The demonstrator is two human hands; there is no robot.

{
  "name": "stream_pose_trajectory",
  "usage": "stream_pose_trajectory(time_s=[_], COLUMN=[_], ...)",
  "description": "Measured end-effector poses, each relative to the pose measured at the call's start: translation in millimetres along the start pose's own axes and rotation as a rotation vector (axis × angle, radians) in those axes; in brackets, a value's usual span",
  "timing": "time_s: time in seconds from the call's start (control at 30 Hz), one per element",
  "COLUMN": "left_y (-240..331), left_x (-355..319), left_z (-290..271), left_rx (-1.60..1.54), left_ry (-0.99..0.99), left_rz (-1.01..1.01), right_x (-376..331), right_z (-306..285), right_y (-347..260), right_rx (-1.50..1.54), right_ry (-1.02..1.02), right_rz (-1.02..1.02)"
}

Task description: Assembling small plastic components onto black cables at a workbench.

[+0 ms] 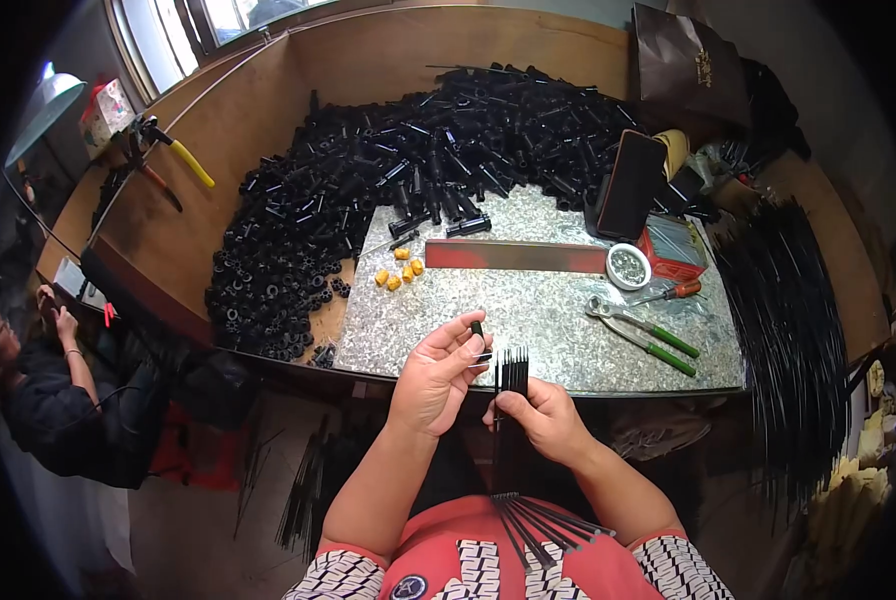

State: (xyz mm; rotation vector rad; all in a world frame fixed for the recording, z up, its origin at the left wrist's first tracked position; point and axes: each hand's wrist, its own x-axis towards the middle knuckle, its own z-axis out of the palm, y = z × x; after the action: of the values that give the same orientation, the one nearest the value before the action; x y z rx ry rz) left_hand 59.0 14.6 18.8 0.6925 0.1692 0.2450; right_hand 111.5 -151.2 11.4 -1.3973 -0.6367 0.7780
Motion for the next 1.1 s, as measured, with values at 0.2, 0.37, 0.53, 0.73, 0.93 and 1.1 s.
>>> stream_pose_trajectory(time_s=[0.2, 0.37, 0.53, 0.73, 0.93, 1.1], left_y=[2.5, 3.0, 2.0, 2.9, 0.5, 0.4], left_x=[0.2, 0.0, 0.5, 0.2, 1.8, 0.8], left_z=[-1.0, -3.1, -6.7, -4.4, -4.7, -5.6], left_rx=[-0.013, 0.015, 0.02, 0.011, 0.003, 0.011], left_ry=[-0.037, -0.05, -0.086, -0.112, -0.13, -0.161], left_rz=[-0.035, -0.023, -0.035, -0.038, -0.042, -0.051], right_x=[1.0, 2.0, 2.3, 2.4, 2.7, 1.5], right_z=[-3.6, -3.2, -3.3, -1.6, 0.1, -0.4], right_y=[0.6, 2.5, -0.3, 0.9, 1.3, 0.1], right_rx=[0.014, 0.024, -0.012, 0.008, 0.0, -0.005], right_ry=[-0.022, -0.022, -0.028, -0.02, -0.005, -0.01], right_rz=[0.078, 0.069, 0.064, 0.077, 0.011, 0.018])
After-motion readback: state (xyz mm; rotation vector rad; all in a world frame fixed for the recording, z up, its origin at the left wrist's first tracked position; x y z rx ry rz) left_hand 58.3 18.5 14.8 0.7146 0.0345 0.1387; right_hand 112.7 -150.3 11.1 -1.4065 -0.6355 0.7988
